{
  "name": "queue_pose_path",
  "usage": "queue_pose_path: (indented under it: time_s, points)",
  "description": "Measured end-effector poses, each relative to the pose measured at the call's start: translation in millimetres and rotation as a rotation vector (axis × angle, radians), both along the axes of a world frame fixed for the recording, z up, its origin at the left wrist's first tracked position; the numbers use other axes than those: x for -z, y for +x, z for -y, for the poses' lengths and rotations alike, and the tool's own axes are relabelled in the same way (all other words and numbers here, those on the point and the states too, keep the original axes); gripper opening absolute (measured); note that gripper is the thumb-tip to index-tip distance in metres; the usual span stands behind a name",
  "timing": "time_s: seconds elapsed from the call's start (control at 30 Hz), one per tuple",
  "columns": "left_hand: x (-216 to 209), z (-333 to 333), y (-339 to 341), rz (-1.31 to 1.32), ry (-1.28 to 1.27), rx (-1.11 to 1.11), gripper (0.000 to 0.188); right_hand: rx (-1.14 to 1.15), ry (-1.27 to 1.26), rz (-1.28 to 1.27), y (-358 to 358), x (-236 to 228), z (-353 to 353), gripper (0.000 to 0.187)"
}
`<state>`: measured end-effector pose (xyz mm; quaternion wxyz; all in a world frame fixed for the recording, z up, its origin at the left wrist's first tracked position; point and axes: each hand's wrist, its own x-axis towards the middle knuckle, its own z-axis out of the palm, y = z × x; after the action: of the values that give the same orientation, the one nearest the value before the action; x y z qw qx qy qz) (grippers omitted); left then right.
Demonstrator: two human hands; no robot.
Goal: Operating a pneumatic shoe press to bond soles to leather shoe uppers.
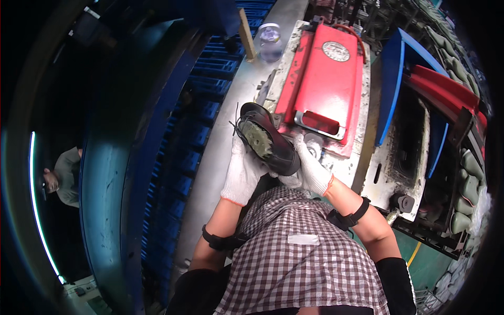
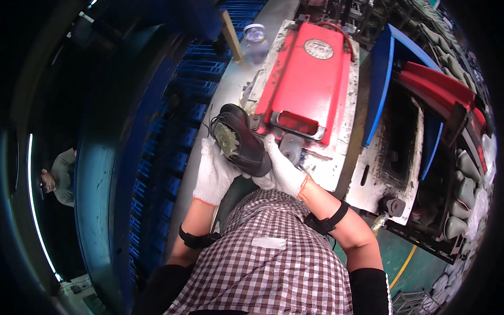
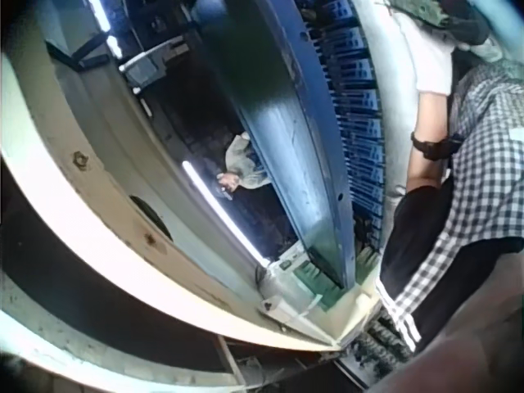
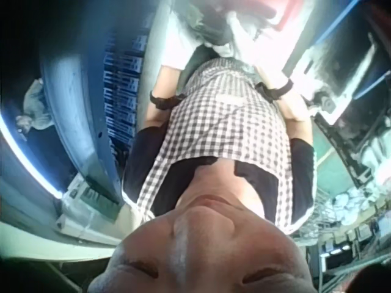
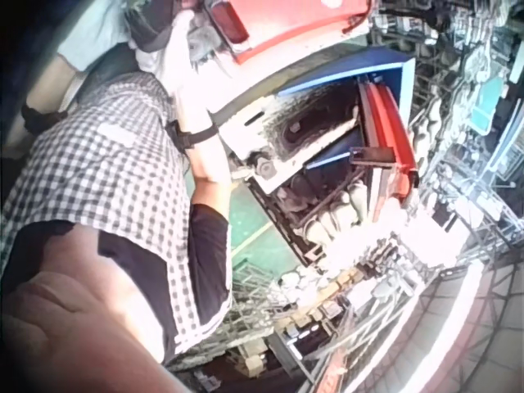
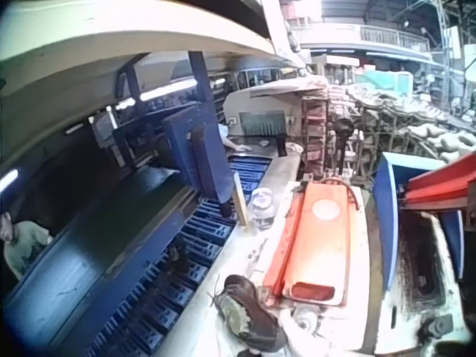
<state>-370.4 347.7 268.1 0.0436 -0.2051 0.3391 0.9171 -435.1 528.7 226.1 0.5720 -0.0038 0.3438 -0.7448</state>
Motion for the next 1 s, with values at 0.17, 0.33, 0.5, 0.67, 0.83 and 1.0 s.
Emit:
queue_pose_path:
  time_s: [0.17, 0.33, 0.5, 0.67, 0.83, 1.0]
  points:
    - [14.8, 26.8, 16.7, 0.11, 0.061, -0.138, 0.076, -0.139, 0.265, -0.187, 8.2, 30.5, 28.9, 0.082]
    - [33.8, 55.6, 35.0, 0.226, 0.07, -0.2, 0.041, -0.198, 0.374, -0.486, 16.2, 33.1, 45.8, 0.076]
    - [52.3, 78.0, 46.2, 0.253, -0.052, -0.212, 0.043, -0.21, 0.316, -0.53, 10.6, 42.6, 67.9, 0.084]
    - [53.9, 87.0, 43.1, 0.187, -0.169, -0.216, 0.043, -0.265, 0.428, -0.476, 4.4, 34.4, 84.8, 0.075]
    - [69.2, 117.7, 36.0, 0.246, -0.204, -0.177, 0.039, -0.085, 0.519, -1.383, -0.3, 18.6, 69.8, 0.06]
    - [133.3, 171.6, 21.6, 0.497, -0.557, -0.353, 0.035, 0.278, 0.748, -1.524, 5.6, 1.9, 9.5, 0.036]
